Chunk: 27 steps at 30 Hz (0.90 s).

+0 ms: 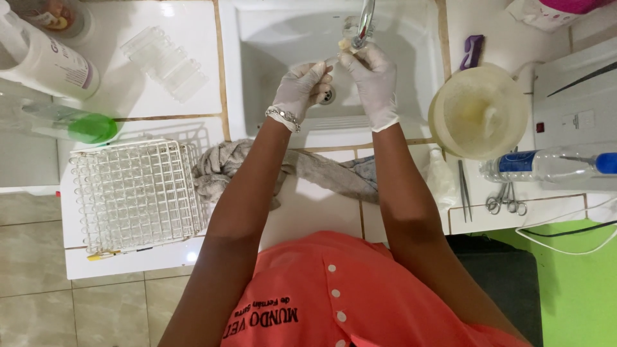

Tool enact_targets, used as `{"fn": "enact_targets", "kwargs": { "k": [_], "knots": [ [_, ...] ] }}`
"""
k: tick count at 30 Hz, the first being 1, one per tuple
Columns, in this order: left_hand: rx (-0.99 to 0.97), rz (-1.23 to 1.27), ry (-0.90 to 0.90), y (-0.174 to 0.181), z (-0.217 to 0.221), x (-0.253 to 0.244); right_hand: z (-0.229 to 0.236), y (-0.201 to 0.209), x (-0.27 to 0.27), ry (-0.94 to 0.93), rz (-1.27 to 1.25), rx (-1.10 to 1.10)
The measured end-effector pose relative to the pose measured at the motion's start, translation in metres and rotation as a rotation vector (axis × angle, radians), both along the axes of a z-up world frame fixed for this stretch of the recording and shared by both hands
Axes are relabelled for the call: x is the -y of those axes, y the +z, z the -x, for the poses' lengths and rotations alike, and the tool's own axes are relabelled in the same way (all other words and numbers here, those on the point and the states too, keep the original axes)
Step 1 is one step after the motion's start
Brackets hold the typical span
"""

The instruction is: Rinsing small plastic vials under a faucet and placing them into a wire drying rack.

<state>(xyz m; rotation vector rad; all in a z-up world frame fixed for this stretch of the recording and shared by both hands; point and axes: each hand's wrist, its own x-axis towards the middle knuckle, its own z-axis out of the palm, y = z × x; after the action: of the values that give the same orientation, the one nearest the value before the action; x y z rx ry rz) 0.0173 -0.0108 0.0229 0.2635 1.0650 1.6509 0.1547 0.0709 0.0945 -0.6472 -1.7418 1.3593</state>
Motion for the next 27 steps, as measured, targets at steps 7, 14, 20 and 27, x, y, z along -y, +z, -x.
{"fn": "enact_targets", "kwargs": {
  "k": [7, 14, 20, 27],
  "knots": [
    [-0.436, -0.009, 0.103, 0.031, 0.027, -0.001, -0.003, -0.005, 0.008, 0.043, 0.079, 0.226],
    [-1.844, 0.050, -0.054, 0.094, 0.045, 0.011, 0.002, -0.018, 0.025, 0.032, 0.276, 0.563],
    [-1.896, 0.018, -0.056, 0.115, 0.047, 0.016, 0.004, -0.020, 0.038, 0.073, 0.374, 0.510],
    [-1.952, 0.006, -0.022, 0.139, 0.045, 0.024, 0.006, -0.036, 0.037, 0.099, 0.343, 0.596]
  ]
}}
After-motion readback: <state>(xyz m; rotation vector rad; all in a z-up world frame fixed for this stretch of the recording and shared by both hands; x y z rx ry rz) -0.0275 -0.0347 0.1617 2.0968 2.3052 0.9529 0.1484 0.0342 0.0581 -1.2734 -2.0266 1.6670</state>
